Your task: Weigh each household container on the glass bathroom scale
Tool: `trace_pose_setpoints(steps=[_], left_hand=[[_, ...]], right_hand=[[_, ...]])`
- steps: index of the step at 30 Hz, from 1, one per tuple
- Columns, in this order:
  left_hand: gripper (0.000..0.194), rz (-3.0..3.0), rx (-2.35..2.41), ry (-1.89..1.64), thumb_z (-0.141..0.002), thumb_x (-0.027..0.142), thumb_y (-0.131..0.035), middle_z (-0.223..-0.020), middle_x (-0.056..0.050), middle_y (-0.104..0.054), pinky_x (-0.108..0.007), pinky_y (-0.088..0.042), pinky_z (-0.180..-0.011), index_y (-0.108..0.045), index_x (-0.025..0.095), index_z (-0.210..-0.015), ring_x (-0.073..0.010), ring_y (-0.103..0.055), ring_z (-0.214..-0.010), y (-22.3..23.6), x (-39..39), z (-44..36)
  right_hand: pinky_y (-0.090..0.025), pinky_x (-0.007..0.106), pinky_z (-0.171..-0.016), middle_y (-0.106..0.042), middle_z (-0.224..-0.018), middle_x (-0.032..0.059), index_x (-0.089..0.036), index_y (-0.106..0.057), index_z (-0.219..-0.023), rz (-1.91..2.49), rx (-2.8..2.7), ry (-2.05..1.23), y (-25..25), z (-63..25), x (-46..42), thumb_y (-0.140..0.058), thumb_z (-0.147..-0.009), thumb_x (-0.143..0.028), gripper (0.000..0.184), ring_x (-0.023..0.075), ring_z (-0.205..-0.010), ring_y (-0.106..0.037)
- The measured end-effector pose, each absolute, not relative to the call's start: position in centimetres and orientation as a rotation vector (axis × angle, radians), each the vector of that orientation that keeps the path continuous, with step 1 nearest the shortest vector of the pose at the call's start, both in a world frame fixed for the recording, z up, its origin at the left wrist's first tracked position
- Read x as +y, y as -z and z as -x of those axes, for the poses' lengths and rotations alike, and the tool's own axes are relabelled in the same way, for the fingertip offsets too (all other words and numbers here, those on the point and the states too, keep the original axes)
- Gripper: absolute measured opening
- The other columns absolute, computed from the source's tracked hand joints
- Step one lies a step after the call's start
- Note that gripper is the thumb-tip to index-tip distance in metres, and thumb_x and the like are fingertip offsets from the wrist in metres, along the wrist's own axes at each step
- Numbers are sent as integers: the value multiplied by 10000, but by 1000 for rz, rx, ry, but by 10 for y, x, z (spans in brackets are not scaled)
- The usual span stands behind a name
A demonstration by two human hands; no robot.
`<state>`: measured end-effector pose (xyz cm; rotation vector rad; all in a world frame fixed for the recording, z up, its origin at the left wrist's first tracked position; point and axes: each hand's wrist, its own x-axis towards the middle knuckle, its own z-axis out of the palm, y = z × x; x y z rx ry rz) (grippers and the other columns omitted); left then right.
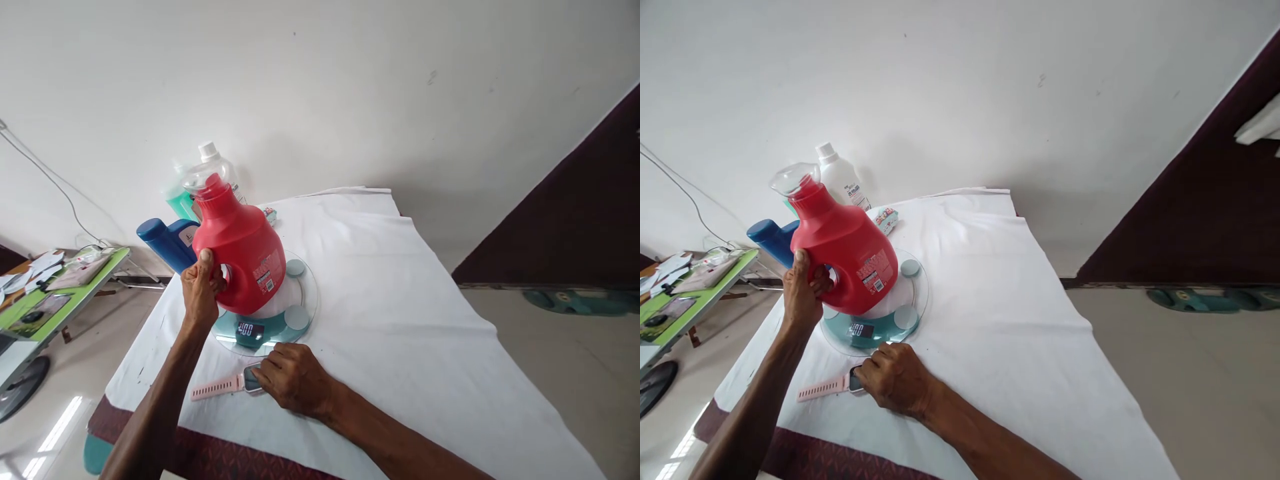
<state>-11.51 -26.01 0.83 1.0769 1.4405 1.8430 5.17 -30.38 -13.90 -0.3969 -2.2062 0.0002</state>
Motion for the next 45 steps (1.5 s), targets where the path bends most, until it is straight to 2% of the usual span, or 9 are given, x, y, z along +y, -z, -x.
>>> trace_pose_setpoints(steps=[8, 12, 17, 19, 22, 25, 30, 40, 45], left_hand=[[721, -1092, 1459, -1817, -738, 824, -705, -474, 59, -288, -251, -270, -434, -382, 211, -537, -66, -228, -434, 3, -267, 119], [644, -1292, 1553, -1731, -854, 799, -594, -557, 2, -449, -281, -368, -509, -518, 207, -613, -131, -403, -519, 1, -276, 135], [696, -1469, 1805, -1719, -909, 836, -418, -719, -50, -615, -301, -481, -661, -633, 201, -724, -191, -571, -693, 21, -288, 174], [684, -1358, 1897, -1775, -944, 793, -400, -667, -35, -580, -286, -458, -638, -617, 195, -691, -169, -538, -640, 42, -290, 190], [661, -1094, 1991, -1906, -944, 761, -441, -531, 22, -399, -263, -357, -526, -518, 205, -595, -130, -400, -512, 73, -291, 209], [645, -926, 1952, -1997, -915, 765, -487, -512, 47, -330, -254, -314, -488, -485, 211, -584, -114, -338, -475, 89, -291, 217], [630, -880, 1861, -1992, -915, 740, -538, -528, 44, -350, -250, -307, -497, -516, 198, -595, -110, -344, -492, 89, -292, 214], [625, -982, 1978, -1894, -985, 690, -463, -549, 26, -383, -271, -338, -546, -527, 199, -603, -130, -396, -539, 95, -295, 218], [564, -1250, 2094, -1818, -1018, 653, -404, -695, -7, -548, -284, -445, -673, -627, 196, -775, -153, -517, -659, 75, -299, 199]], right_hand=[[-198, 338, -549, -513, -561, -12, -198, -534, -646, 393, -2167, -22, 137, -52, -303, -541, -1003, -165, 358, 149, -548, -406], [-204, 336, -550, -520, -573, -12, -195, -539, -647, 391, -2185, -34, 133, -55, -303, -533, -1010, -159, 365, 146, -548, -401], [-254, 325, -556, -532, -583, -14, -192, -543, -652, 380, -2217, -50, 134, -57, -304, -570, -1001, -156, 352, 144, -570, -445], [-275, 320, -564, -537, -591, -14, -191, -547, -662, 375, -2227, -50, 135, -57, -304, -577, -1007, -158, 347, 144, -584, -463], [-287, 321, -565, -530, -594, -14, -192, -545, -663, 382, -2225, -54, 135, -58, -305, -568, -1022, -166, 360, 146, -591, -470], [-286, 326, -559, -527, -599, -13, -193, -545, -662, 383, -2234, -59, 132, -58, -306, -554, -1033, -167, 371, 149, -595, -469], [-285, 337, -551, -514, -595, -13, -196, -543, -650, 363, -2239, -43, 128, -57, -307, -529, -1036, -151, 390, 154, -585, -442], [-288, 333, -562, -530, -605, -11, -193, -554, -663, 367, -2243, -42, 131, -56, -309, -542, -1042, -169, 380, 153, -600, -462], [-270, 336, -555, -514, -598, -14, -189, -547, -657, 364, -2243, -23, 132, -56, -308, -545, -1026, -154, 371, 152, -591, -443]])
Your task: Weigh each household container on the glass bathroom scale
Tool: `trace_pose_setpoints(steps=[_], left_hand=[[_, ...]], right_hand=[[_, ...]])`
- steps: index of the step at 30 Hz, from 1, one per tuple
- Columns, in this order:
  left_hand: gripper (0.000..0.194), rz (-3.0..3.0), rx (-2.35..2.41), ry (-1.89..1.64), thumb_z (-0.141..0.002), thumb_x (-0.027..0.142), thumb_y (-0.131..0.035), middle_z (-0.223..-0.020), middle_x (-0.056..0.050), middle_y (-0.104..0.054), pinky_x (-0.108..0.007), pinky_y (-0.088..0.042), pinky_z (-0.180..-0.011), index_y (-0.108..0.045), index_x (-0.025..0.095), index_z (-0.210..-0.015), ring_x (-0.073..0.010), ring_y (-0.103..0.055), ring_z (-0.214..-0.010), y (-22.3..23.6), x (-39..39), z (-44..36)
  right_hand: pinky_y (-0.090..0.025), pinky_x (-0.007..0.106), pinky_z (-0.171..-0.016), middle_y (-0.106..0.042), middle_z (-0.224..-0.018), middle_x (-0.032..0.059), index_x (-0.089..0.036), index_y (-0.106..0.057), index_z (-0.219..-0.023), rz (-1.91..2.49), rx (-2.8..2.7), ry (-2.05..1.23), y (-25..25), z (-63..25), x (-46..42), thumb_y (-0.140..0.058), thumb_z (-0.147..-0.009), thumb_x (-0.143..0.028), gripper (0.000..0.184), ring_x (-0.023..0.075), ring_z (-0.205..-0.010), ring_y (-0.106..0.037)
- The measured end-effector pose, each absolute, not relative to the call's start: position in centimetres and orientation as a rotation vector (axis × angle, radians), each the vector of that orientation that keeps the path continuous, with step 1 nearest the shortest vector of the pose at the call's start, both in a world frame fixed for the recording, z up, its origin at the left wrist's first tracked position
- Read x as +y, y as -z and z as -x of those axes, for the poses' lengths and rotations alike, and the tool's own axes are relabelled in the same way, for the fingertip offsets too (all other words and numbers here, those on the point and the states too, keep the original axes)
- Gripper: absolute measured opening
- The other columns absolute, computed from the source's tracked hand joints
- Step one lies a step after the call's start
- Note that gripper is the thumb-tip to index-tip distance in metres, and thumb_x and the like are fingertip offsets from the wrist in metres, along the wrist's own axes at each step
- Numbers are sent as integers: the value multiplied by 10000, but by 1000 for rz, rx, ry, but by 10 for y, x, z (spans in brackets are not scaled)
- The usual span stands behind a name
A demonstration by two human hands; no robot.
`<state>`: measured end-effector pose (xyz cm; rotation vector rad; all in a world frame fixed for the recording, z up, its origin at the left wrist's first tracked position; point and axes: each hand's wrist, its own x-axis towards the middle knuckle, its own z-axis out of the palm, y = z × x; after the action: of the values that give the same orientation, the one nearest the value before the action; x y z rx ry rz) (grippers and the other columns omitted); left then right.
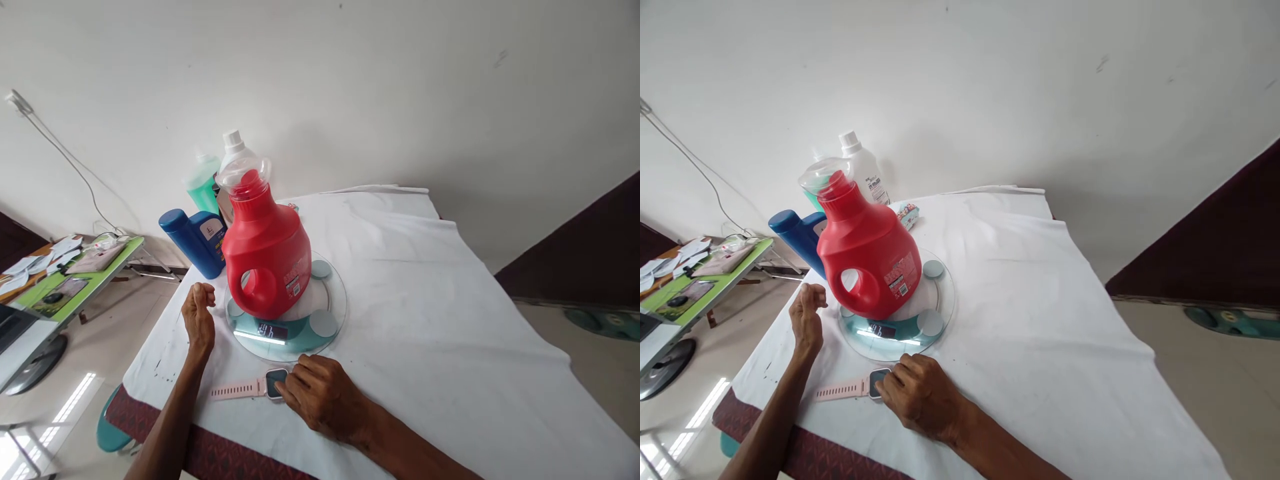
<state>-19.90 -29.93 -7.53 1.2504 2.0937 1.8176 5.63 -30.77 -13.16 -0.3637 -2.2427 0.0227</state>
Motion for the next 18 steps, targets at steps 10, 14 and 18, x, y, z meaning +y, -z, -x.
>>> trace_pose_setpoints(steps=[10, 14, 18], left_hand=[[611, -1211, 1592, -1715, -749, 700, -774, -525, 30, -423, -240, -301, -475, -472, 193, -591, -93, -350, -491, 13, -274, 130], [660, -960, 1571, -1863, -601, 644, -901, -493, 74, -338, -213, -238, -427, -409, 204, -583, -56, -271, -449, 0, -257, 123], [660, -959, 1473, -1949, -610, 639, -901, -511, 82, -329, -205, -228, -409, -402, 207, -603, -49, -255, -444, -32, -232, 106]], right_hand=[[-213, 338, -522, -520, -593, -26, -216, -521, -691, 378, -2278, 23, 136, -54, -306, -636, -888, -170, 233, 156, -556, -431], [-201, 327, -486, -511, -547, -36, -223, -484, -647, 376, -2226, 63, 145, -46, -304, -677, -834, -204, 269, 148, -501, -412], [-200, 283, -444, -473, -482, -46, -216, -438, -592, 296, -2171, 136, 164, -28, -297, -709, -853, -216, 376, 120, -441, -373]])
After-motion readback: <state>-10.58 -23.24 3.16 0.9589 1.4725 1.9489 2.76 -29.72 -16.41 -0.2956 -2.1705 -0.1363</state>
